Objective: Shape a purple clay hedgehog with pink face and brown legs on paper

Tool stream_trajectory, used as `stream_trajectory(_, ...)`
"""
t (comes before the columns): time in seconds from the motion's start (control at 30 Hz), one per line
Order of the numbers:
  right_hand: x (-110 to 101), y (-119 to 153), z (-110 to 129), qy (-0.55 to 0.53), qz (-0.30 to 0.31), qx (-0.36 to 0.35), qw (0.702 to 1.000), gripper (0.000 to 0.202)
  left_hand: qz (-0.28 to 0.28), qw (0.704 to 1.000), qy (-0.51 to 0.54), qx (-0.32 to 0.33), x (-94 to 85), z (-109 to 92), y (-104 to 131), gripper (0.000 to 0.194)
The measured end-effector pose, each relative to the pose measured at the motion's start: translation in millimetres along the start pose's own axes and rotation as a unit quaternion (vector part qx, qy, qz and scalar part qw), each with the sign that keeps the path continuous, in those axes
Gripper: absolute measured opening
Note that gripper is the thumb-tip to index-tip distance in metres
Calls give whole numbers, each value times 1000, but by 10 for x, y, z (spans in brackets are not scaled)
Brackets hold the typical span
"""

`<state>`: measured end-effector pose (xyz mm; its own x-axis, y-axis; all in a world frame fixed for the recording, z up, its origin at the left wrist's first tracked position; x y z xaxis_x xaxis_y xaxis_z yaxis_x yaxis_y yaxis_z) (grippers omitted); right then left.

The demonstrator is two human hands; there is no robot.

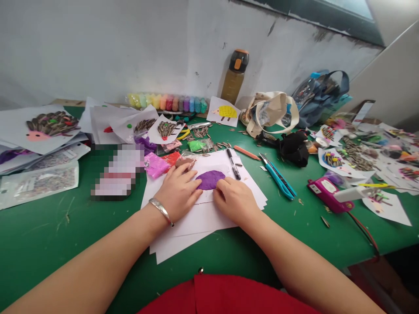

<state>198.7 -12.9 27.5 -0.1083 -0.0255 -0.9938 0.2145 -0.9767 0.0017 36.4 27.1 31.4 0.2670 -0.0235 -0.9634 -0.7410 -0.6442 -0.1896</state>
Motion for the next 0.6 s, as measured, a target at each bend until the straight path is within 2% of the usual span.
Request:
stream_trajectory(0.13, -12, -12, -21, -45, 28, 4, 999, 25, 12, 1000, 6, -5, 2, 2, 1, 27)
stream_trajectory(0.37, -4, -46, 15, 3, 21, 32, 999, 19, 17, 1000, 15, -10, 9, 9, -2, 26)
stream_trajectory(0.6, 0, -75, -16, -37, 45, 54, 997, 29, 25, 1000, 13, -12, 19, 16, -4, 27)
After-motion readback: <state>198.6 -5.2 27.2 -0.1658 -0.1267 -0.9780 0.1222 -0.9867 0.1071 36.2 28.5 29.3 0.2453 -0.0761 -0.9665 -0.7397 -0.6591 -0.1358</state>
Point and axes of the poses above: each hand's wrist, its own y-axis away from the middle knuckle, its own x-axis out of the palm, z = x × y, the point moved 4 cm from there along -y, towards the middle knuckle, and after that the axes turned 10 degrees about z, right-handed, at the moved point
